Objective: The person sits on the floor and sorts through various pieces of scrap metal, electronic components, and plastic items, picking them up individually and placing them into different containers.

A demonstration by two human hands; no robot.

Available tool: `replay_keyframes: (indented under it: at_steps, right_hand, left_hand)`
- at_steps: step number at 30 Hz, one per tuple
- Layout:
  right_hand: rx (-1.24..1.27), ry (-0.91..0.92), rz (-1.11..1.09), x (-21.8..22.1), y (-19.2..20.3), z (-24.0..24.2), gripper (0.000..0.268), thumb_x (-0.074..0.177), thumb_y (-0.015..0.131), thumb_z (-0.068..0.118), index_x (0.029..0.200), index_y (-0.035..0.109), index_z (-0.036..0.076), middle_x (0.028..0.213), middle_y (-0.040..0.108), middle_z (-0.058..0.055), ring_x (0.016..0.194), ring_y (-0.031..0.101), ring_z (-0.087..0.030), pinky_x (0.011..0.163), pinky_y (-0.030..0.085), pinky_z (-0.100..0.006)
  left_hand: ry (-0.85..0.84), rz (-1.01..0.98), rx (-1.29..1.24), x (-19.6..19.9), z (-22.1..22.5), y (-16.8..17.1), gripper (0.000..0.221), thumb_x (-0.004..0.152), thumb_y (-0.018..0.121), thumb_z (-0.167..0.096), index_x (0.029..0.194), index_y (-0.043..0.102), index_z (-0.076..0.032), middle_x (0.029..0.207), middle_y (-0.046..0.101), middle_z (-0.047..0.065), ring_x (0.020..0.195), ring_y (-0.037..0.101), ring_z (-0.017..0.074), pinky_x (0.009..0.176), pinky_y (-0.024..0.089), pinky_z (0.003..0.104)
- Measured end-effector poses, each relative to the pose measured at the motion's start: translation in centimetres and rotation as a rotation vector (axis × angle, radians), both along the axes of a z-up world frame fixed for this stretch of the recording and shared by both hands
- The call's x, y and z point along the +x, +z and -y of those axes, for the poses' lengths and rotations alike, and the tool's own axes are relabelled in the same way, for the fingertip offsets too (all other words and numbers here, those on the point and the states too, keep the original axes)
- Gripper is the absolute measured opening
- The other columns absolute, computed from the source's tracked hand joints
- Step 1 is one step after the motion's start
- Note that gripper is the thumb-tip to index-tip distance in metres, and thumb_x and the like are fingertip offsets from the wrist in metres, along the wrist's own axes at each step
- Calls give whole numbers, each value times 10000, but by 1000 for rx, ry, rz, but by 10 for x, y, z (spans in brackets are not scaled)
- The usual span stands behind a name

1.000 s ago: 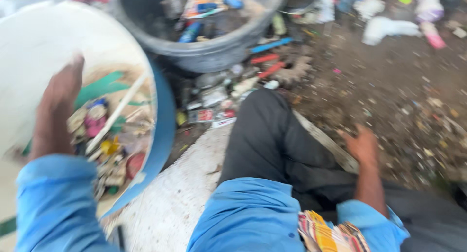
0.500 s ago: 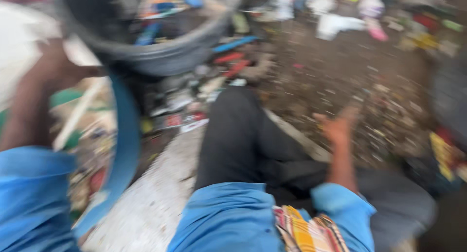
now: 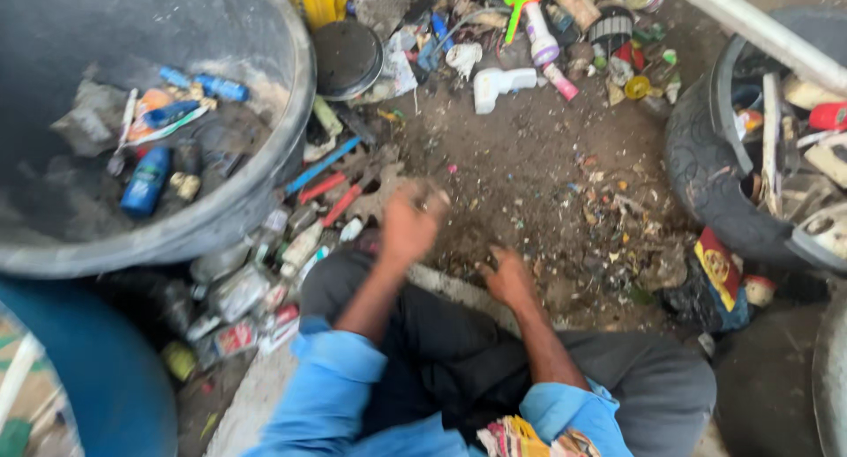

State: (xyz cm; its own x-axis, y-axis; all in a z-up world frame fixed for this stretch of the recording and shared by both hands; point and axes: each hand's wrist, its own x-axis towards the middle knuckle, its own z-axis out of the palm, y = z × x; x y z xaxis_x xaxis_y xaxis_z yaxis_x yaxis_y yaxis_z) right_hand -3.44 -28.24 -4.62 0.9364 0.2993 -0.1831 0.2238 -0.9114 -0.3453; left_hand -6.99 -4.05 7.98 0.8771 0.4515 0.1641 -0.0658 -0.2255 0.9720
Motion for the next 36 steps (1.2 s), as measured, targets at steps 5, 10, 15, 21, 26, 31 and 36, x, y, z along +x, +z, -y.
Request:
replay_keyframes:
  at_steps: [5, 10, 15, 21, 26, 31, 36]
  right_hand:
    - [194, 121, 41, 74, -12, -49, 470, 901, 650, 244, 1353, 628, 117, 1375, 607, -248, 1213, 590, -470, 1004, 514, -518]
    - [15, 348, 283, 195, -52, -143, 414, 918, 598, 186, 1326, 663, 153, 1444, 551, -233, 1329, 516, -444, 1095, 432, -533]
    - [-185, 530, 176, 269, -71, -190, 394, 1027, 517, 162, 1388, 657, 236, 1530, 490, -197, 1407, 460, -397, 1185, 349, -558]
    - [-278, 462, 156, 231, -4, -184, 319, 938, 604, 189, 1234, 721, 211, 1203, 712, -161, 1145, 674, -344, 1148, 398, -506]
    - [435, 428, -80, 110, 83, -197, 291, 845, 583, 21, 1072, 761, 61, 1031, 773, -121, 896, 776, -265, 813, 609, -389]
    - [358, 1197, 111, -24, 102, -290, 228, 786, 639, 97, 1005, 700, 85, 1100, 715, -124, 969, 713, -341, 785, 585, -454]
    - [693, 989, 160, -44, 133, -291, 146, 862, 741, 136, 981, 699, 63, 1048, 687, -130, 904, 700, -326, 801, 578, -447]
  left_hand:
    - [-352, -675, 429, 34, 18, -75, 324, 861, 712, -359, 1016, 761, -79, 1038, 729, 224, 1009, 696, 423, 896, 548, 514]
    - [-642, -720, 487, 47, 10, -111, 288, 780, 710, -266, 995, 781, -87, 1014, 737, 243, 978, 721, 417, 848, 575, 533]
    - [-650, -643, 358, 53, 7, -109, 339, 876, 682, -361, 1037, 762, -74, 1044, 721, 254, 1015, 697, 429, 922, 542, 517]
    - [-706, -661, 362, 54, 9, -111, 312, 846, 671, -289, 1031, 771, -59, 1098, 734, 230, 1067, 700, 406, 949, 542, 509]
    - [-703, -627, 384, 55, 16, -124, 309, 833, 672, -277, 1017, 778, -53, 1113, 734, 221, 1073, 697, 406, 943, 542, 511]
    - [-674, -654, 437, 38, 12, -125, 331, 837, 676, -306, 1025, 773, -52, 1109, 730, 227, 1066, 693, 411, 938, 538, 514]
    - [-551, -640, 435, 29, -2, -115, 353, 841, 679, -335, 1033, 768, -52, 1105, 725, 232, 1060, 688, 417, 934, 534, 518]
